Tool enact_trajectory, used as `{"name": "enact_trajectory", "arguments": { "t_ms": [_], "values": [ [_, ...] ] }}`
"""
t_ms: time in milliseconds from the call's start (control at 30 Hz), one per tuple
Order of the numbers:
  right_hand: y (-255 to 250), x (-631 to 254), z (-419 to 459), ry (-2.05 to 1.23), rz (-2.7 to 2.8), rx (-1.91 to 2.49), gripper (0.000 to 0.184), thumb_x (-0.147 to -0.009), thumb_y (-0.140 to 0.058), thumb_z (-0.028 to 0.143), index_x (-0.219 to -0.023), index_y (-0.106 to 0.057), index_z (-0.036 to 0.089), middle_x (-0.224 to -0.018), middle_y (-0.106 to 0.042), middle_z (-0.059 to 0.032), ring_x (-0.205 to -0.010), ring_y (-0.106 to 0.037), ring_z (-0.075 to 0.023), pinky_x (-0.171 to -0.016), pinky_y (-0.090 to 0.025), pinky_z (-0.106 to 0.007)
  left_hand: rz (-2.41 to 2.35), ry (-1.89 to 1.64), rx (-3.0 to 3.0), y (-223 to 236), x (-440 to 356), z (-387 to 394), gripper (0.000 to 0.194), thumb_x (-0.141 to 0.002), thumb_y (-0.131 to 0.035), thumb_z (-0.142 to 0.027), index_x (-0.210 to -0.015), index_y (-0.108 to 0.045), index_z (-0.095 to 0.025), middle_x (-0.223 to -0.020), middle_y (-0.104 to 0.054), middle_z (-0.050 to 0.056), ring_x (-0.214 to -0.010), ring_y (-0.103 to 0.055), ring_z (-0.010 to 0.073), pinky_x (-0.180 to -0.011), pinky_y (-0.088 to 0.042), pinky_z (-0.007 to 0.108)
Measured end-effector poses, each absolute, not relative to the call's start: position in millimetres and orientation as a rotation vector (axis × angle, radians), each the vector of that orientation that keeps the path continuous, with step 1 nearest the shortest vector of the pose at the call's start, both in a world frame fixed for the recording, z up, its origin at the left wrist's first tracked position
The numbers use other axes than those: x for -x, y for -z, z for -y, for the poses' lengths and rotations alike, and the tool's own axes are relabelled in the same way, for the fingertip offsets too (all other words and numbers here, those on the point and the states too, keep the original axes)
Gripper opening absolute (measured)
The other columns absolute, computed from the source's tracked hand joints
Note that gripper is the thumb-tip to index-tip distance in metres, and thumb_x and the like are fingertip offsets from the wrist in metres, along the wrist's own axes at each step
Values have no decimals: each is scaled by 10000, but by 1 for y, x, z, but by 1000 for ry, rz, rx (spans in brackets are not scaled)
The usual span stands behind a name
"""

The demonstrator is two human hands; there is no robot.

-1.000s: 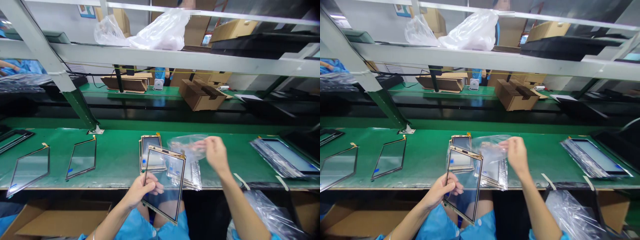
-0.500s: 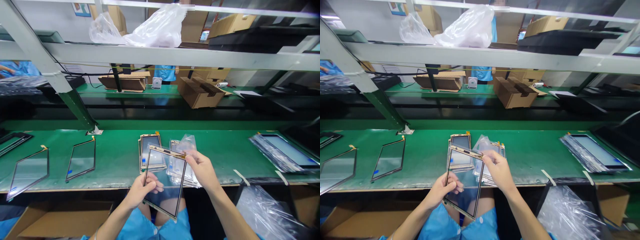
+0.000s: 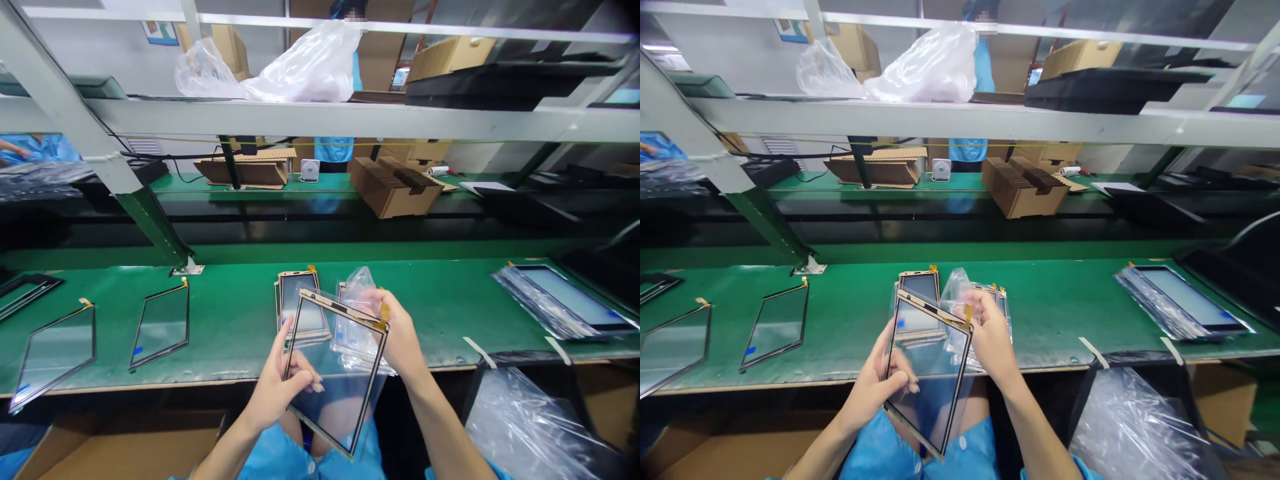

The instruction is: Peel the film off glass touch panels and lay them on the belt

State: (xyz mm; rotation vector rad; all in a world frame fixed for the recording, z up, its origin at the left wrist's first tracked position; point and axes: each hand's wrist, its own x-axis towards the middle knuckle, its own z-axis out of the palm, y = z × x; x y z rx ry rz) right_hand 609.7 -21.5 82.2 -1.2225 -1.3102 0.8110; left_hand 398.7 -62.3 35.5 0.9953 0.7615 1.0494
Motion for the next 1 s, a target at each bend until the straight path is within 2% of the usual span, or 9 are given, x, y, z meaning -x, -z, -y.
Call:
{"name": "enact_trajectory", "arguments": {
  "t_ms": [167, 267, 400, 500, 733, 800, 867, 900, 1000],
  "values": [
    [-97, -631, 37, -1086, 1446, 1106, 375, -860, -538, 474, -1087, -674, 208, -1071, -683, -90, -877, -647, -207, -772, -519, -317, -826, -1022, -993, -25, -392, 60, 1059, -756, -712, -311, -1483, 45, -167, -658, -636, -1, -604, -646, 168, -559, -464, 247],
    [-93, -637, 40, -1136, 1414, 1091, 458, -828, -561, 555, -1108, -682, 213, -1120, -671, -101, -891, -645, -225, -741, -526, -320, -876, -1035, -997, -28, -390, 60, 1044, -756, -709, -304, -1484, 26, -167, -657, -628, -10, -602, -639, 158, -562, -461, 243],
    [-86, -629, 38, -1003, 1270, 1184, 408, -733, -671, 569, -902, -736, 203, -857, -714, -69, -743, -626, -203, -682, -510, -301, -933, -1084, -991, -35, -394, 66, 981, -777, -677, -252, -1482, -1, -166, -660, -618, -25, -616, -634, 142, -599, -473, 246],
    [-75, -609, 33, -1190, 1016, 1090, 385, -703, -696, 566, -739, -702, 183, -689, -669, -40, -604, -581, -163, -600, -491, -278, -943, -1160, -1030, -37, -401, 74, 951, -803, -644, -218, -1483, 21, -203, -662, -626, -37, -623, -631, 133, -660, -493, 263],
    [-17, -548, 30, -1608, 720, 996, 372, -556, -814, 474, -539, -592, 176, -494, -538, 14, -444, -485, -121, -418, -402, -236, -718, -1519, -1333, -32, -401, 88, 821, -843, -619, -169, -1430, -117, -448, -732, -682, -57, -637, -651, 109, -674, -523, 239],
    [-7, -547, 34, -1597, 672, 996, 368, -566, -812, 468, -543, -597, 170, -503, -544, 15, -447, -474, -109, -420, -396, -225, -724, -1553, -1347, -30, -393, 85, 609, -807, -664, -161, -1305, -412, -405, -719, -681, -46, -625, -645, 108, -648, -519, 219],
    [-4, -558, 43, -1529, 586, 1000, 368, -587, -797, 494, -600, -612, 176, -525, -553, 25, -466, -484, -104, -450, -419, -220, -762, -1475, -1290, -29, -389, 77, 232, -754, -720, -193, -959, -637, -264, -673, -658, -20, -630, -635, 119, -634, -518, 218],
    [-3, -567, 48, -1473, 529, 1002, 370, -597, -791, 505, -629, -616, 181, -543, -561, 27, -485, -498, -104, -474, -437, -219, -766, -1428, -1246, -29, -390, 71, 123, -729, -744, -227, -802, -646, -217, -672, -650, -4, -653, -635, 131, -641, -525, 230],
    [-1, -606, 72, -1208, 367, 1029, 360, -658, -762, 512, -756, -648, 185, -677, -633, -4, -608, -582, -134, -598, -507, -250, -712, -1384, -1109, -32, -405, 52, 239, -629, -811, -326, -593, -624, -182, -851, -672, 41, -930, -634, 223, -793, -549, 342]
  ]
}}
